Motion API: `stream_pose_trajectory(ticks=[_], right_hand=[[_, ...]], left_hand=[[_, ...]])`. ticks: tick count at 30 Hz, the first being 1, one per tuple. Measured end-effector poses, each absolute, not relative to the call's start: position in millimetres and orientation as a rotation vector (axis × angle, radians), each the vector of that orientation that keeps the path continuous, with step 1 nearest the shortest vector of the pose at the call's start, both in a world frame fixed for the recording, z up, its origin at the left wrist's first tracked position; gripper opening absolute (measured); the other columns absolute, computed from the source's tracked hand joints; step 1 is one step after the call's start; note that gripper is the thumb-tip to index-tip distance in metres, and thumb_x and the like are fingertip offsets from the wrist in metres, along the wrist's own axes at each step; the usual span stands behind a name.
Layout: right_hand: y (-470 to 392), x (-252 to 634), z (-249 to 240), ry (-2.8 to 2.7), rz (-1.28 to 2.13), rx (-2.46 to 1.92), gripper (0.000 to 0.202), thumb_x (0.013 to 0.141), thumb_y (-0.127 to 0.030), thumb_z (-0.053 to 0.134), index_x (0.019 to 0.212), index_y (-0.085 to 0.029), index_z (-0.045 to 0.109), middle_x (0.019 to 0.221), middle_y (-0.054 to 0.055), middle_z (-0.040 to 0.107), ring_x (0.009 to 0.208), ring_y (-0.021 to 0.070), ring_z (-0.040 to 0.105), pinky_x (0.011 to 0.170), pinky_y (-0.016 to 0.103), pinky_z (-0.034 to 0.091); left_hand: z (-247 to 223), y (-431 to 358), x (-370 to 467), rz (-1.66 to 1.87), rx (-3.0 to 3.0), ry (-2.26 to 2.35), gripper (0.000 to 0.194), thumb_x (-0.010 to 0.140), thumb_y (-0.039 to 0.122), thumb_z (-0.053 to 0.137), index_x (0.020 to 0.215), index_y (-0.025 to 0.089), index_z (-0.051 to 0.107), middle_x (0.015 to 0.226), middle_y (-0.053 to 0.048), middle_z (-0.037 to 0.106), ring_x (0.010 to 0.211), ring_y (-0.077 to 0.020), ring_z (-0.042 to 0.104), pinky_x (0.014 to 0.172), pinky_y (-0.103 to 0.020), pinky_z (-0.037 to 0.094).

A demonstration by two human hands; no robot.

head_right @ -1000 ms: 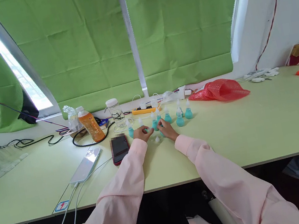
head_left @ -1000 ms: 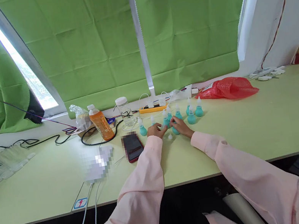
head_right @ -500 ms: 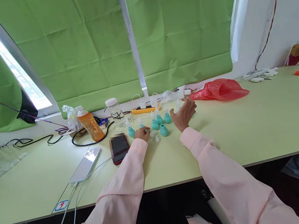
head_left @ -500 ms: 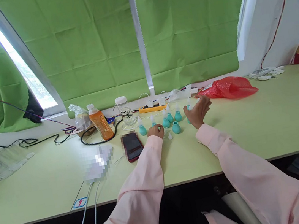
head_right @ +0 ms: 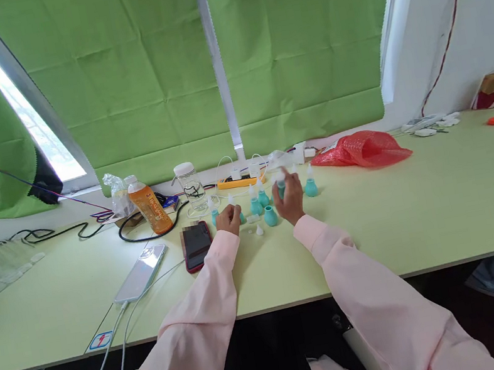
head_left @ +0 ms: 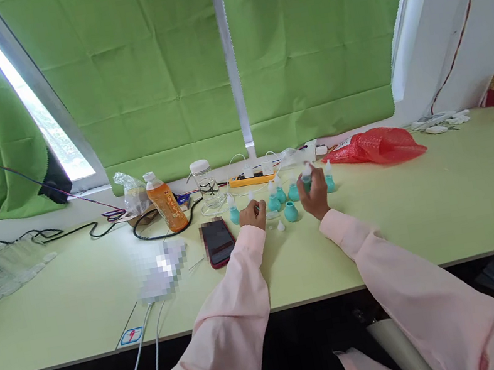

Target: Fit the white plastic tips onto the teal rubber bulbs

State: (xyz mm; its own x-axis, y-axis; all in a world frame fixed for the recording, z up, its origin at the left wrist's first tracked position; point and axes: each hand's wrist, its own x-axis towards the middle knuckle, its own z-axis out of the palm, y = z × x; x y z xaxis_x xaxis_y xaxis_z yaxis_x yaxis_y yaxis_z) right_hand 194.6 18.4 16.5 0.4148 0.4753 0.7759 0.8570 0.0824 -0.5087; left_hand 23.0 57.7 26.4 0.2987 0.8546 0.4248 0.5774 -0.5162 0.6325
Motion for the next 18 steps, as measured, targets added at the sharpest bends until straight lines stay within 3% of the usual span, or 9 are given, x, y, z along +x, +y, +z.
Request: stream_pose_trajectory(ticks=[5,8,11,15,18], right_hand=[[11.2,166.9,12.4,-1.666,-0.409,-1.418,0.020,0.062,-0.022,0.047,0.078,-0.017,0.057,0.068,0.005,0.052,0.067,0.0188,0.047,0.065,0.029,0.036],[11.9,161.6,9.5,-1.766,-0.396,-1.391,0.018,0.059,-0.020,0.048,0.075,-0.017,0.057,0.066,0.005,0.053,0.064,0.0184,0.047,0.059,0.027,0.035],[13.5,164.2,9.3,-1.788,-0.378,-1.391,0.017,0.058,-0.018,0.047,0.072,-0.016,0.056,0.065,0.006,0.054,0.063,0.0185,0.048,0.058,0.027,0.034],[14.8,165.7,8.9,-1.811,-0.322,-1.383,0.010,0.057,-0.019,0.047,0.065,-0.017,0.054,0.061,0.004,0.053,0.061,0.0184,0.048,0.056,0.027,0.033],[14.2,162.6,8.3,-1.805,-0.262,-1.365,0.008,0.056,-0.019,0.047,0.062,-0.018,0.053,0.058,0.004,0.052,0.060,0.0183,0.048,0.057,0.027,0.033]], left_hand=[[24.9,56.9,21.2,1.118,2.184,1.024,0.039,0.078,0.043,0.035,0.051,0.017,0.046,0.042,0.004,0.043,0.047,-0.0094,0.045,0.052,-0.021,0.033],[19.3,57.4,29.2,1.051,2.150,0.914,0.046,0.074,0.050,0.038,0.042,0.017,0.041,0.036,0.005,0.037,0.041,-0.0081,0.040,0.048,-0.021,0.032],[12.9,58.2,37.1,0.984,2.069,0.873,0.053,0.079,0.051,0.028,0.041,0.016,0.041,0.033,0.004,0.035,0.035,-0.0069,0.037,0.043,-0.021,0.031],[6.0,61.9,41.0,0.925,1.951,0.904,0.046,0.084,0.044,0.030,0.057,0.012,0.051,0.045,0.004,0.044,0.040,-0.0063,0.043,0.044,-0.020,0.036],[4.0,65.8,43.7,0.866,1.880,0.961,0.028,0.083,0.035,0.041,0.085,0.010,0.054,0.073,-0.001,0.056,0.060,-0.0093,0.053,0.056,-0.025,0.045]])
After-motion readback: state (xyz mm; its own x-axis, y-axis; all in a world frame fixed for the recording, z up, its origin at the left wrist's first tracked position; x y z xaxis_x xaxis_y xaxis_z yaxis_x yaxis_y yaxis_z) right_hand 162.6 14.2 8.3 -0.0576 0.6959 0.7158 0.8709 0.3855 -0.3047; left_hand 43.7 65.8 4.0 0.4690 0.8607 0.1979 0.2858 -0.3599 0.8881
